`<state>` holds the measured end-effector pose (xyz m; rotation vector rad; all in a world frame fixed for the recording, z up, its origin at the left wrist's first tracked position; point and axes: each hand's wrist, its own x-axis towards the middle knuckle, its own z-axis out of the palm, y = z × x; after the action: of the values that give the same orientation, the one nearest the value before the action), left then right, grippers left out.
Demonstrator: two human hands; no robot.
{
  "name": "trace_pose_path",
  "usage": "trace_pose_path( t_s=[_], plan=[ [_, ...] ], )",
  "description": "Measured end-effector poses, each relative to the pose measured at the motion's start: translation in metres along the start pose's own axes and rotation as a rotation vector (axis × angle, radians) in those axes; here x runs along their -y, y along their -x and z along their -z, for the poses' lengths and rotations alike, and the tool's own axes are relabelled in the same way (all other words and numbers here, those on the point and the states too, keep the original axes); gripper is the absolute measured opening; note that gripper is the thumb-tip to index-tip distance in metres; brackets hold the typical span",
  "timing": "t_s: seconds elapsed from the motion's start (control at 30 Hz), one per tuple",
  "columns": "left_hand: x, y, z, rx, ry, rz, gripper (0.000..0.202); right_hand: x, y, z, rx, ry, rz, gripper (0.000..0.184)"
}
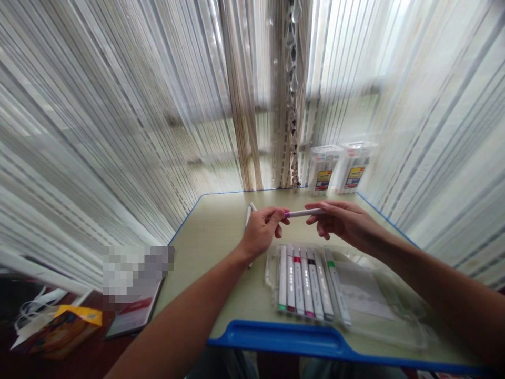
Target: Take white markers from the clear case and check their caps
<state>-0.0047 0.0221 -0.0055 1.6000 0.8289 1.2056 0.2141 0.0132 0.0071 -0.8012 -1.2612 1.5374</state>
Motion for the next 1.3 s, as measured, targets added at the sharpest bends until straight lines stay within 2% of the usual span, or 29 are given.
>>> trace_pose_path(
  t_s=[0.23, 0.4, 0.57, 0.77, 0.9, 1.03, 1.17, 1.3],
  plan=[
    [-0.003, -0.003, 0.001, -0.033, 0.193, 0.085, 0.042, 0.0, -0.002, 0.002, 0.022, -0.035, 0.007, 0.032],
    [-0.011, 0.002, -0.004, -0.011, 0.06, 0.049, 0.035, 0.0, -0.001, -0.002, 0.001, 0.16, 0.05, 0.031],
    [-0.014, 0.011, -0.012, 0.076, -0.081, 0.07, 0.032, 0.003, 0.004, -0.01, 0.002, 0.415, 0.097, 0.033],
    [-0.011, 0.014, -0.016, 0.138, -0.118, 0.051, 0.029, 0.003, 0.006, -0.013, -0.046, 0.525, 0.096, 0.034],
    [-0.012, 0.012, -0.014, 0.136, -0.099, 0.061, 0.029, 0.002, 0.005, -0.012, -0.042, 0.468, 0.098, 0.033],
    [-0.014, 0.007, -0.01, 0.077, -0.048, 0.077, 0.031, 0.003, 0.001, -0.008, -0.064, 0.313, 0.131, 0.029],
    [-0.014, 0.003, -0.006, 0.041, 0.071, 0.09, 0.031, 0.005, -0.002, -0.004, -0.111, 0.157, 0.109, 0.026],
    [-0.012, 0.003, -0.002, 0.067, 0.215, 0.106, 0.032, 0.005, -0.004, -0.001, -0.099, 0.048, 0.085, 0.025]
  ],
)
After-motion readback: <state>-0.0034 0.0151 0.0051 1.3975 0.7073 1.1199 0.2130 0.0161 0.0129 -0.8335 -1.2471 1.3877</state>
